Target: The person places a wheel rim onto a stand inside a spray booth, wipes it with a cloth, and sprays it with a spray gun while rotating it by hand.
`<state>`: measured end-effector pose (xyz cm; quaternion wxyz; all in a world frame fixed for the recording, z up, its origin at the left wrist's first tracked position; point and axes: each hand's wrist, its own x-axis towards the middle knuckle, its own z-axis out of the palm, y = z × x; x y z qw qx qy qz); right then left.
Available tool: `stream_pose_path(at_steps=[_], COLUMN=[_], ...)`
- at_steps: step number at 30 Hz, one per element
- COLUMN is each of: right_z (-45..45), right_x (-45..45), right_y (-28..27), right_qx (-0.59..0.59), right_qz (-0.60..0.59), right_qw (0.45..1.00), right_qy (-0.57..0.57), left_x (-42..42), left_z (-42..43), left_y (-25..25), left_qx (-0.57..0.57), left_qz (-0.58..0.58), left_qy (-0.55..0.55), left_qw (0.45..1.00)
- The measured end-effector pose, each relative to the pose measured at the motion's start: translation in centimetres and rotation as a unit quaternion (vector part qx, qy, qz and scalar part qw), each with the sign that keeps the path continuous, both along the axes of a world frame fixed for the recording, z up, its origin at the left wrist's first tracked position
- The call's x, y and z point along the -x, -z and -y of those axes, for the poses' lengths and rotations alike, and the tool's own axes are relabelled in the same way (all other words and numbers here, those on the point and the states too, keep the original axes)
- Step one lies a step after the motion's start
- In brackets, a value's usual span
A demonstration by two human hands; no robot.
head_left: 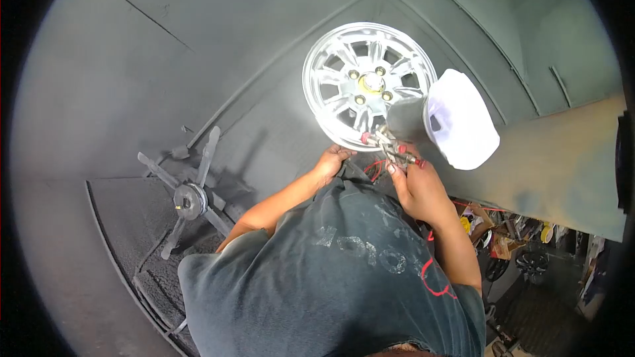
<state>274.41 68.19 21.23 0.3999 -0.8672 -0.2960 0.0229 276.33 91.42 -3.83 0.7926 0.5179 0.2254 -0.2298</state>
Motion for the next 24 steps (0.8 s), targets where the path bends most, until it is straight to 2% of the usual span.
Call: stream_pose_path(at_steps=[2,4,5,8,10,12,13,14,15,16,17,18,19,20,21,23,24], right_z=[0.6,0.5,0.9,2.3,3.5,4.0,4.5,-1.1,-2.7,-2.8,-3.0,-3.1,-2.5,-2.2,-1.8,-1.4,-1.5], right_x=[-1.9,-4.5,-5.6,-8.3,-9.5,-10.1,-10.2,-11.1,-11.9,-11.9,-11.8,-11.8,-11.1,-10.2,-9.4,-7.9,-7.6], right_y=[-1.7,-3.3,-4.0,-5.2,-5.3,-5.2,-5.3,-4.4,-4.1,-4.0,-3.9,-3.8,-3.6,-3.4,-3.2,-2.5,-2.1], right_qx=[0.026,-0.034,-0.042,-0.004,-0.041,0.026,0.01,0.028,0.024,-0.006,-0.037,-0.067,-0.016,0.008,0.035,0.0,0.001], right_qz=[0.004,0.028,-0.031,-0.009,0.031,0.058,0.073,0.066,0.071,0.098,0.125,0.153,0.082,0.046,0.009,-0.036,-0.038], right_qw=[1.0,0.998,0.996,0.99,0.985,0.973,0.97,0.971,0.961,0.953,0.943,0.931,0.934,0.931,0.926,0.97,0.969], right_qy=[0.007,0.044,0.078,0.142,0.167,0.221,0.23,0.23,0.268,0.288,0.307,0.324,0.348,0.362,0.375,0.242,0.246], left_x=[-0.5,-1.0,-1.4,-2.7,-3.1,-3.3,-3.4,-3.7,-4.4,-4.9,-5.4,-6.2,-7.2,-8.7,-10.1,-13.0,-14.2], left_z=[0.6,1.2,1.5,2.5,3.0,1.7,1.2,-4.5,-7.2,-8.3,-9.4,-10.4,-11.3,-12.8,-12.9,-13.5,-13.6], left_y=[0.1,-0.9,-1.0,-0.9,-1.6,-2.5,-3.0,-0.7,1.1,1.2,1.4,0.2,-0.3,4.1,0.8,-0.6,-1.4], left_qx=[0.007,-0.037,-0.035,-0.059,-0.086,-0.116,-0.15,-0.134,-0.176,-0.223,-0.222,-0.294,-0.364,-0.272,-0.273,-0.206,-0.164], left_qz=[0.031,0.015,0.017,0.025,0.07,0.057,0.041,0.031,0.032,0.04,0.04,0.06,0.078,0.106,0.074,0.067,0.072], left_qy=[0.008,0.05,0.053,0.113,0.126,0.102,0.076,0.077,0.071,0.068,0.076,0.083,0.091,0.014,0.017,-0.037,-0.074], left_qw=[0.999,0.998,0.998,0.992,0.986,0.986,0.985,0.987,0.981,0.972,0.971,0.95,0.924,0.956,0.959,0.976,0.981])
